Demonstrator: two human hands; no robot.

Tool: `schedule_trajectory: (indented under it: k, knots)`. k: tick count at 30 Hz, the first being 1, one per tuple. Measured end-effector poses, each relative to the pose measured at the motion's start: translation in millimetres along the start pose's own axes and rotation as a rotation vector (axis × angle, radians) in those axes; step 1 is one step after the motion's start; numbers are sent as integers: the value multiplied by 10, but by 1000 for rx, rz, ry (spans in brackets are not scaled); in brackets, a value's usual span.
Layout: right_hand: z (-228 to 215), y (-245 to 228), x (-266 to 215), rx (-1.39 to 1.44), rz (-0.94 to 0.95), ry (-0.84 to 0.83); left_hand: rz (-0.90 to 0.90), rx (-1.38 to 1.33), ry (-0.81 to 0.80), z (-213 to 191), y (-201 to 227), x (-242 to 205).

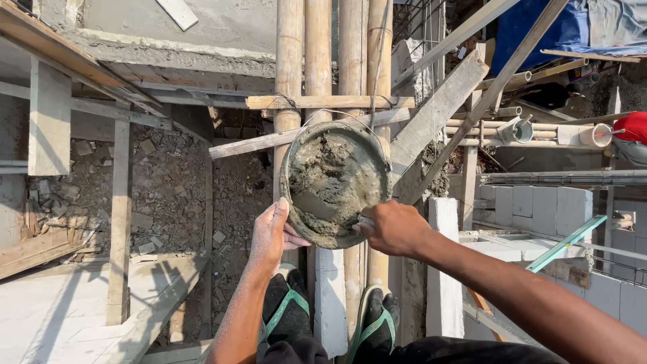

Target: The person uses a trowel to spread mortar from a bucket onto a wall before placing and leveling lightweight concrete blocks. They repeat the process by applying mortar to the sides of new blocks and setting them into place to continue building the wall.

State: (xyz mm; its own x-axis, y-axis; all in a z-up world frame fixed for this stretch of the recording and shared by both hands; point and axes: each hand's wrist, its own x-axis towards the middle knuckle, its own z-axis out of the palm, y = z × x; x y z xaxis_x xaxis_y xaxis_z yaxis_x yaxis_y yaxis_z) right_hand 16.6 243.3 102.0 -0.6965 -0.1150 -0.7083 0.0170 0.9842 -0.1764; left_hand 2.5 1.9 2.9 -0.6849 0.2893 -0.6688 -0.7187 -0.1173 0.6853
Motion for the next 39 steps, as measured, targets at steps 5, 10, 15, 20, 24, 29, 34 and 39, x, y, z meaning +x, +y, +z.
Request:
schedule_trajectory:
  k: [5, 10, 15, 20, 24, 29, 34, 39]
  knots:
    - [-140, -93, -64, 134, -16, -60, 28, -5, -5, -46, -58, 60]
    - [-201, -38, -215, 33, 1, 116, -25, -25, 7, -105, -110, 79]
    - [-78, 119, -117, -437, -256, 508, -57, 12, 77, -137, 48, 8]
    - [-349, -196, -288, -287, -154, 459, -77, -18, 113, -232, -67, 25]
    - [-336, -105, -201, -57, -37, 146, -74, -5, 101, -229, 28, 52]
    - [-392, -153, -299, -231, -61, 333, -7, -31, 84, -238, -11, 24]
    - [22, -280, -193, -188, -100, 162, -78, 57, 162, -194, 52, 34]
    - [-112, -352, -247, 38, -36, 34, -33, 100, 138, -180, 29, -17]
